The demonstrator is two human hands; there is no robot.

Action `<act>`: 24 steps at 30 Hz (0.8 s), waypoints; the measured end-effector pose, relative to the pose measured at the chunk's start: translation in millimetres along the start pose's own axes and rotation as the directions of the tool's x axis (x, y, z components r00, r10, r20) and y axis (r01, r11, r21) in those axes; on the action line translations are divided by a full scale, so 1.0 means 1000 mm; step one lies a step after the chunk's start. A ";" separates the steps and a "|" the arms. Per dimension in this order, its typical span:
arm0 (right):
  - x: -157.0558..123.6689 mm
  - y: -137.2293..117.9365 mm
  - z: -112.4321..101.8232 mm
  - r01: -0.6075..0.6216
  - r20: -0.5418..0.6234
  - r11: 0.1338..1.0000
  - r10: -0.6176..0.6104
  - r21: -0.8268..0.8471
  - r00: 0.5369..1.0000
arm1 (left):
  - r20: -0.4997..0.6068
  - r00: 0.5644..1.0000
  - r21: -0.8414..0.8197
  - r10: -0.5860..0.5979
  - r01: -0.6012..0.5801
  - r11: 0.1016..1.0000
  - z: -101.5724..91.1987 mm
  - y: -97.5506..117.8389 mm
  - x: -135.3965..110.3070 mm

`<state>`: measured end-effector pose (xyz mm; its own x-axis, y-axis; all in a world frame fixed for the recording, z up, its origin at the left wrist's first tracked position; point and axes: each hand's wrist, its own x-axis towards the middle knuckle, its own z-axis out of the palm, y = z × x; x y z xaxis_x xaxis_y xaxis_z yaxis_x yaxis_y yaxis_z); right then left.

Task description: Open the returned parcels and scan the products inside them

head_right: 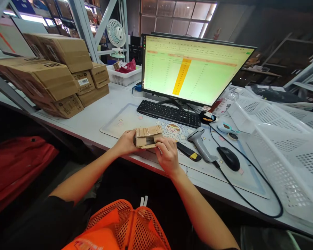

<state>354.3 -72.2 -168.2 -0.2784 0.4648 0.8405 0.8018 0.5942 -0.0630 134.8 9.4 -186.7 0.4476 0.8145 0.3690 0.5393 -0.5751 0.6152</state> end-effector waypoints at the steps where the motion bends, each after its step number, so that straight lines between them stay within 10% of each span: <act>1: 0.000 0.000 0.002 0.004 0.010 1.000 -0.005 0.014 1.000 | 0.022 1.000 -0.021 -0.008 0.008 1.000 -0.001 0.000 0.001; 8: 0.004 0.003 0.001 0.012 0.063 0.993 -0.019 0.114 0.998 | 0.375 0.926 -0.194 0.048 0.027 0.981 -0.064 -0.013 0.020; 12: 0.007 0.007 -0.001 -0.010 0.195 0.987 -0.022 0.159 0.981 | 0.259 0.952 -0.092 0.162 -0.143 0.986 -0.103 0.016 0.042; 18: 0.013 0.012 -0.005 -0.100 0.337 0.985 0.047 0.140 0.940 | 0.499 0.849 0.316 0.174 -0.365 0.876 -0.072 0.076 0.064; 24: 0.013 0.008 -0.006 -0.153 0.359 0.982 0.104 0.110 0.928 | 0.301 0.936 0.282 0.183 -0.271 0.920 -0.071 0.056 0.081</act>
<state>360.6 -65.1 -154.8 -0.3642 0.7286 0.5801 0.7721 0.5845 -0.2494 150.7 48.2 -72.9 0.7325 0.6338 0.2484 0.5762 -0.7715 0.2697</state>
